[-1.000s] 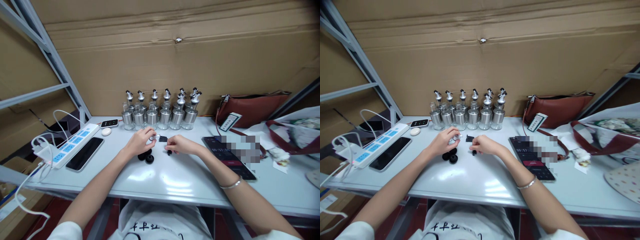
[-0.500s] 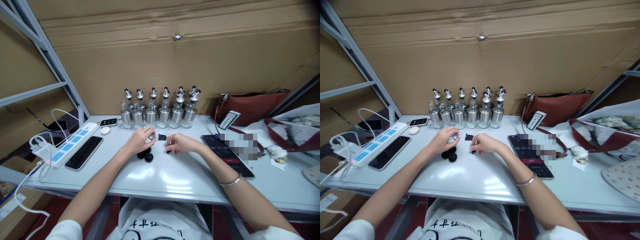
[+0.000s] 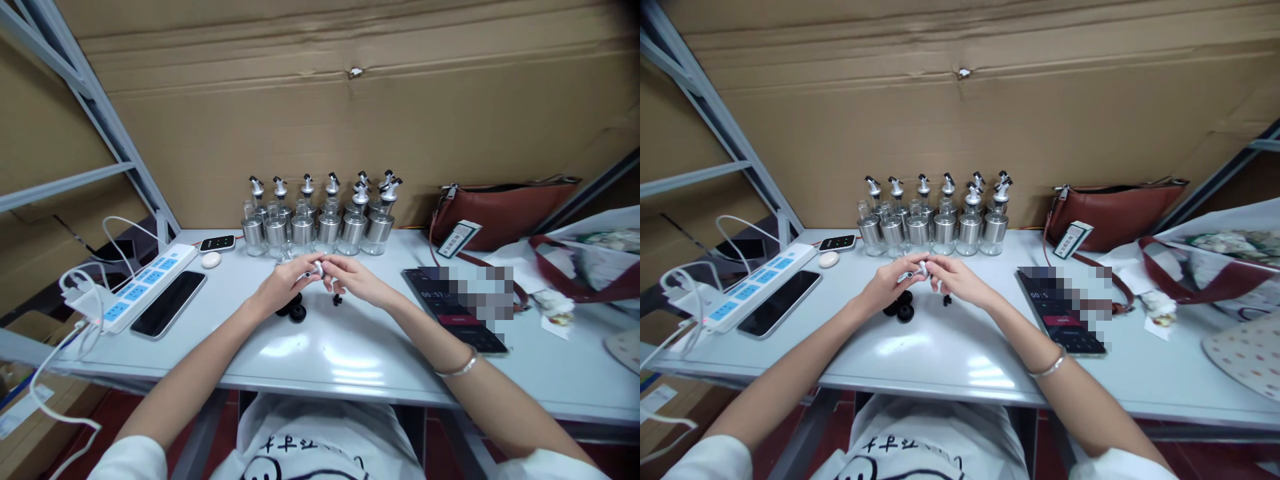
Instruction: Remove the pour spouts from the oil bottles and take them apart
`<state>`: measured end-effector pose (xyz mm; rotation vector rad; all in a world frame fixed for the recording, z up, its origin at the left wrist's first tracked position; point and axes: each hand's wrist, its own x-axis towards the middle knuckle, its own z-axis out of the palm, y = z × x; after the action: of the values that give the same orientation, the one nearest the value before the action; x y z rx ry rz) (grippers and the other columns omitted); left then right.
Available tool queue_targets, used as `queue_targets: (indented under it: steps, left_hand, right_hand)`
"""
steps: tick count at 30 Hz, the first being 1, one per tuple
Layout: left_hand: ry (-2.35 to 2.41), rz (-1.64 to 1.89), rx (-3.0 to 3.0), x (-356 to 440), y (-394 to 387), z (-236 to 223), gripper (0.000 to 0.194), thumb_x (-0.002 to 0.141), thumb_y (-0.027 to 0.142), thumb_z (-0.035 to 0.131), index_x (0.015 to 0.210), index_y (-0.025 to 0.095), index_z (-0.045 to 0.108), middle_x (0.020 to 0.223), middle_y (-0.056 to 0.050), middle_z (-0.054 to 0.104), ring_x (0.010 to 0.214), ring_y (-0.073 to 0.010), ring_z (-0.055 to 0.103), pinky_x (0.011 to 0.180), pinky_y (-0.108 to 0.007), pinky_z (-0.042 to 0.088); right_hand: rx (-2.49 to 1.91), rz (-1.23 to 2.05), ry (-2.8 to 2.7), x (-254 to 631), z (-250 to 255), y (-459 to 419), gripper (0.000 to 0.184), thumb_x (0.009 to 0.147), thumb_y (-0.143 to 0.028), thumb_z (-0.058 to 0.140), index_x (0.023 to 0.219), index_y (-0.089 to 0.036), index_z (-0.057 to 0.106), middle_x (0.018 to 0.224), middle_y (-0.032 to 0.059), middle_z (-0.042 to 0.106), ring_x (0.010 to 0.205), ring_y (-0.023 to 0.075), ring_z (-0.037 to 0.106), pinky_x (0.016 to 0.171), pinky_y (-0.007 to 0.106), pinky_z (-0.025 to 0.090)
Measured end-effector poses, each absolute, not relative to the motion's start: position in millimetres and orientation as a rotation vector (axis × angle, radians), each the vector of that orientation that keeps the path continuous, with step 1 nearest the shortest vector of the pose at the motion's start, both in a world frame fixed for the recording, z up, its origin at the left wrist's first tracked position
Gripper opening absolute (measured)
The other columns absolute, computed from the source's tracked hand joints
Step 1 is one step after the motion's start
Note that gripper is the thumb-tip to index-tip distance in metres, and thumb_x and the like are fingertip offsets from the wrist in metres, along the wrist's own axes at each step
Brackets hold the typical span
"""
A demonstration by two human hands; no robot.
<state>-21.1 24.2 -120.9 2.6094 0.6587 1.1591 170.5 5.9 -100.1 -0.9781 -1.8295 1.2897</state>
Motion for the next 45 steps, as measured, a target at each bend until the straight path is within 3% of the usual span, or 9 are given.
queue_targets:
  steps: [3,7,15,21,29,33,35,39,45]
  left_hand:
    - [0.67,1.215,2.696,-21.6,27.5,-121.9,0.019,0.092,0.033,0.044,0.095,0.017,0.054,0.119,-0.012,0.06,0.108,-0.018,0.059,0.088,-0.032,0.046]
    - [0.849,1.043,2.791,-26.3,34.0,-116.4,0.03,0.095,0.037,0.035,0.093,0.016,0.056,0.088,-0.006,0.067,0.08,-0.0163,0.061,0.077,-0.03,0.043]
    - [0.94,0.663,2.419,-44.9,37.5,-87.9,0.039,0.093,0.046,0.031,0.077,0.017,0.051,0.063,0.003,0.045,0.058,-0.01,0.041,0.057,-0.021,0.03]
    - [0.882,0.629,2.241,-49.0,38.6,-87.3,0.041,0.09,0.051,0.035,0.07,0.017,0.046,0.064,0.003,0.039,0.061,-0.0107,0.037,0.058,-0.022,0.028]
    - [0.812,0.55,2.043,-51.1,37.4,-81.9,0.044,0.086,0.053,0.04,0.062,0.017,0.037,0.061,0.004,0.032,0.056,-0.0091,0.031,0.055,-0.022,0.027]
    - [0.887,0.652,2.036,-48.2,36.9,-83.8,0.043,0.087,0.052,0.038,0.062,0.017,0.037,0.057,0.004,0.033,0.053,-0.009,0.032,0.053,-0.023,0.026]
    - [0.936,0.749,2.131,-43.6,36.0,-86.5,0.041,0.089,0.049,0.035,0.064,0.017,0.041,0.058,0.004,0.04,0.055,-0.0098,0.037,0.055,-0.023,0.029]
    - [0.956,0.815,2.371,-36.4,34.1,-91.3,0.039,0.091,0.046,0.032,0.069,0.017,0.048,0.06,0.003,0.048,0.058,-0.0108,0.043,0.06,-0.023,0.031]
    - [0.976,0.723,2.341,-43.7,35.6,-88.6,0.042,0.092,0.048,0.031,0.067,0.017,0.046,0.056,0.005,0.041,0.054,-0.0092,0.038,0.055,-0.021,0.028]
  right_hand:
    - [-0.923,1.393,-1.622,167.8,-104.0,6.1,0.04,0.076,-0.056,0.059,0.077,-0.018,0.045,0.06,-0.0048,0.05,0.048,0.0057,0.039,0.046,0.02,0.029]
    - [-0.834,1.467,-1.498,164.9,-107.9,5.9,0.04,0.072,-0.049,0.067,0.073,-0.019,0.041,0.059,-0.0069,0.05,0.044,0.0036,0.033,0.044,0.019,0.022]
    - [-0.862,1.191,-1.429,135.9,-108.9,-2.3,0.038,0.072,-0.048,0.065,0.068,-0.02,0.039,0.056,-0.0049,0.05,0.049,0.0075,0.038,0.047,0.021,0.028]
    - [-0.977,0.654,-1.786,140.5,-108.1,-8.4,0.027,0.082,-0.039,0.053,0.07,-0.021,0.037,0.059,-0.004,0.044,0.052,0.0092,0.037,0.051,0.023,0.032]
    - [-0.706,-0.149,-2.332,155.2,-106.4,-4.6,0.018,0.091,-0.02,0.038,0.077,-0.02,0.049,0.075,0.0066,0.058,0.069,0.0172,0.053,0.062,0.029,0.041]
    - [-0.744,0.225,-2.164,153.8,-106.6,-1.7,0.009,0.09,-0.029,0.047,0.093,-0.021,0.05,0.085,0.0065,0.06,0.075,0.0168,0.056,0.065,0.03,0.045]
    - [-0.777,0.629,-1.959,152.5,-106.8,0.4,0.023,0.087,-0.038,0.052,0.1,-0.022,0.043,0.082,0.0037,0.06,0.07,0.0151,0.057,0.06,0.029,0.045]
    - [-0.813,1.18,-1.593,150.5,-106.3,3.0,0.034,0.081,-0.052,0.054,0.082,-0.021,0.039,0.063,-0.0023,0.058,0.052,0.0104,0.049,0.051,0.025,0.04]
    - [-0.911,0.987,-1.563,143.7,-109.4,-4.3,0.03,0.077,-0.046,0.061,0.077,-0.019,0.047,0.068,0.0004,0.059,0.059,0.0117,0.052,0.056,0.026,0.04]
